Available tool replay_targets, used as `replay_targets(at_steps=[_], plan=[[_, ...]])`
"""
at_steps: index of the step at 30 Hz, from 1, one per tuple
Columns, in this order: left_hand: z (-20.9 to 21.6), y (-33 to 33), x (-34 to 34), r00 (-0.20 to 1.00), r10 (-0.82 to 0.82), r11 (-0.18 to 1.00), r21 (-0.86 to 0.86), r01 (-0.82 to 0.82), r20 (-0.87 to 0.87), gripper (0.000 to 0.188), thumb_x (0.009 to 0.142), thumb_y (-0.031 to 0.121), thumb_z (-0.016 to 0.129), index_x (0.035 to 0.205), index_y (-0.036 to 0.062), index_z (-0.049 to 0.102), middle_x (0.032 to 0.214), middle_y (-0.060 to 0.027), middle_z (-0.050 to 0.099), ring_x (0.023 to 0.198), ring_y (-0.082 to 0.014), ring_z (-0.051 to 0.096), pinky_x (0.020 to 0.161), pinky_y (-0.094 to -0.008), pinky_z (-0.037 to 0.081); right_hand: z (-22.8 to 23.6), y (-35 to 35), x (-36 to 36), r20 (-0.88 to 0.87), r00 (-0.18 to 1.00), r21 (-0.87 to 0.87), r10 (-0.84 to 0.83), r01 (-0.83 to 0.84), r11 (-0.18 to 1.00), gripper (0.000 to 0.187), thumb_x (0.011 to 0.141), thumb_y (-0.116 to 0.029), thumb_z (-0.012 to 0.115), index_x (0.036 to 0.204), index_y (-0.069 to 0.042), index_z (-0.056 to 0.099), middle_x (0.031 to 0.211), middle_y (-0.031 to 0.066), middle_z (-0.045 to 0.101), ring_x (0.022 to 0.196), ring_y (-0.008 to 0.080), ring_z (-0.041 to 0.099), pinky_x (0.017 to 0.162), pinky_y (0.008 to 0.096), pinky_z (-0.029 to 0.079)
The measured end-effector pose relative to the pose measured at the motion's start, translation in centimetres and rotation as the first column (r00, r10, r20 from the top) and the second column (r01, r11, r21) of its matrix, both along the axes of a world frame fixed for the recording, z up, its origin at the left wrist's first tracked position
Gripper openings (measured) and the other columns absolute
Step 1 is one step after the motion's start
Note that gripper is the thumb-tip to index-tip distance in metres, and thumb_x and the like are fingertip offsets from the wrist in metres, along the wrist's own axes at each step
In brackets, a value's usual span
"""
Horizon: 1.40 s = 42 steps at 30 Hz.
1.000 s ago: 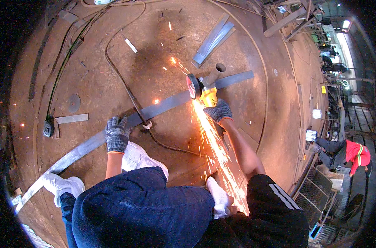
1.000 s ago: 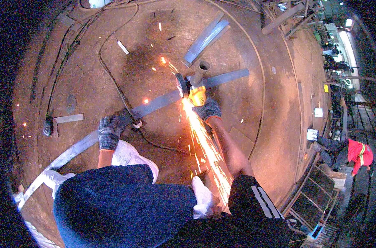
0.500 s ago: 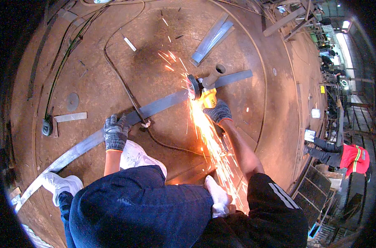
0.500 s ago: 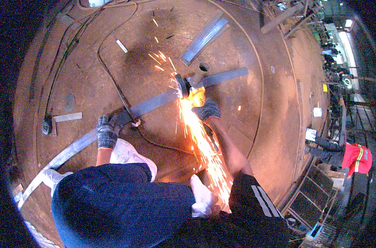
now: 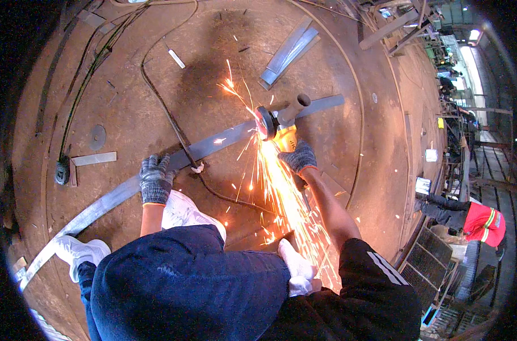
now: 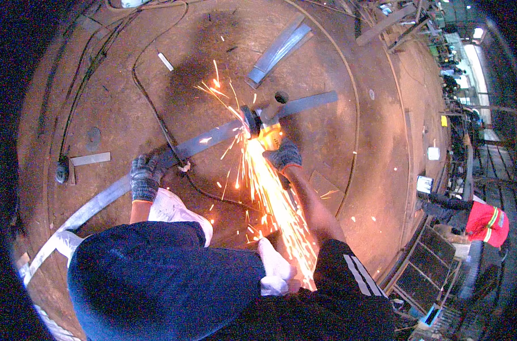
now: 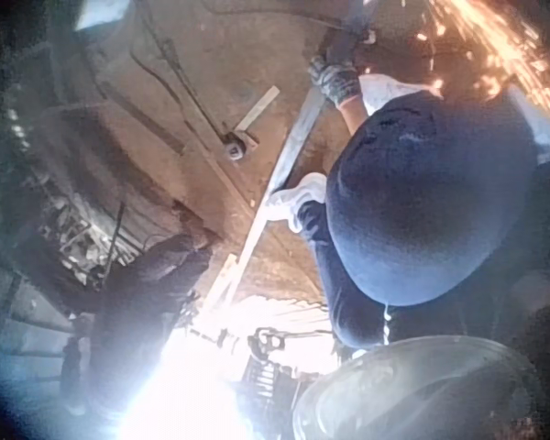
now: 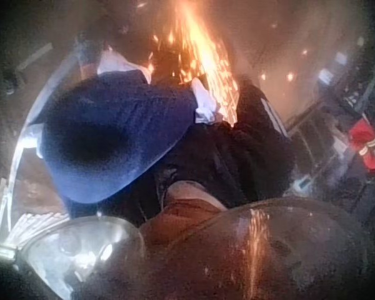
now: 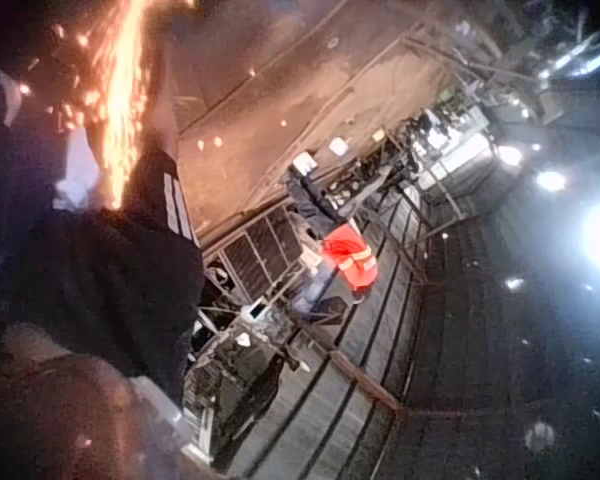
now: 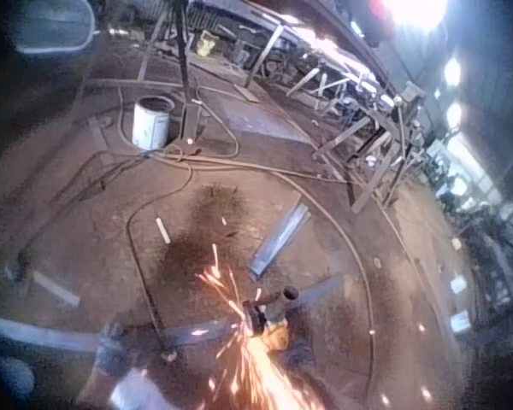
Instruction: The person marks a metal bar with a white marker, then uses an angle grinder to cut the bar, producing sparks. After cutting, the person measures the metal bar with a tape measure.
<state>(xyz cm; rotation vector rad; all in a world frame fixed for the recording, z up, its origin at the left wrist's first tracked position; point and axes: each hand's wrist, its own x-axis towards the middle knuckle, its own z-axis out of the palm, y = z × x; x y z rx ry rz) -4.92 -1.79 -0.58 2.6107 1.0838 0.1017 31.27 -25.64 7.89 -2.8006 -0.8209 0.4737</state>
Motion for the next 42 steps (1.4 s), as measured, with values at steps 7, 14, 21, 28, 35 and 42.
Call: replay_targets(at_steps=[7,14,21,28,35,42], plan=[[0.3,-0.4,0.0,0.999,0.035,0.998,0.055,-0.034,-0.021,0.049,0.074,0.034,0.07,0.119,0.0147,0.064,0.124,-0.0177,0.054,0.115,-0.0383,0.048,0.1,-0.0475,0.039,0.3,-0.1,0.0,-0.056,0.998,-0.08,-0.002,-0.003,0.997,0.065,0.058,-0.042,0.081,0.103,0.002,0.063,0.098,0.0232,0.067,0.092,0.036,0.065,0.079,0.0408,0.051],[-0.5,-0.2,-0.1,0.998,0.027,0.999,0.024,-0.028,0.051,0.045,0.073,0.03,0.07,0.115,0.0143,0.065,0.121,-0.0162,0.056,0.112,-0.0385,0.05,0.097,-0.0473,0.04,1.7,0.2,-0.7,-0.061,0.995,-0.174,-0.073,0.062,0.983,0.063,0.058,-0.042,0.082,0.101,0.001,0.064,0.095,0.023,0.067,0.089,0.0348,0.066,0.078,0.041,0.051],[0.4,-0.4,0.0,0.998,0.044,0.999,0.005,-0.044,0.045,0.046,0.073,0.028,0.07,0.116,0.014,0.064,0.12,-0.0156,0.056,0.112,-0.0377,0.05,0.097,-0.0465,0.041,2.7,0.1,-1.2,-0.122,0.989,-0.149,-0.08,0.062,0.987,0.062,0.06,-0.045,0.08,0.101,-0.001,0.066,0.098,0.0231,0.067,0.094,0.0367,0.065,0.081,0.0436,0.052],[1.0,-0.2,0.4,0.998,0.056,0.998,-0.037,-0.056,0.006,0.05,0.073,0.03,0.071,0.12,0.0147,0.063,0.124,-0.0155,0.055,0.115,-0.0374,0.048,0.099,-0.046,0.04,0.7,-0.9,-0.1,-0.091,0.993,-0.147,-0.079,0.065,0.987,0.061,0.059,-0.043,0.081,0.101,-0.001,0.066,0.098,0.0229,0.067,0.093,0.0368,0.065,0.08,0.0429,0.052],[1.1,-0.2,0.3,0.998,0.058,0.998,-0.033,-0.058,0.002,0.049,0.073,0.031,0.071,0.119,0.0151,0.063,0.124,-0.0151,0.055,0.115,-0.0372,0.048,0.099,-0.0467,0.04,2.1,-0.5,-1.0,-0.12,0.992,-0.118,-0.033,0.018,0.993,0.059,0.06,-0.041,0.082,0.099,0.0,0.065,0.094,0.0231,0.067,0.088,0.0349,0.066,0.077,0.0406,0.051],[0.7,-0.2,0.2,0.997,0.05,0.999,0.011,-0.051,0.058,0.046,0.073,0.029,0.071,0.117,0.015,0.065,0.121,-0.0145,0.056,0.113,-0.037,0.049,0.098,-0.0456,0.041,0.6,-1.4,-0.3,-0.043,0.998,-0.183,-0.039,0.031,0.983,0.062,0.059,-0.043,0.082,0.1,0.0,0.065,0.097,0.0236,0.067,0.09,0.0356,0.066,0.078,0.0414,0.051]])
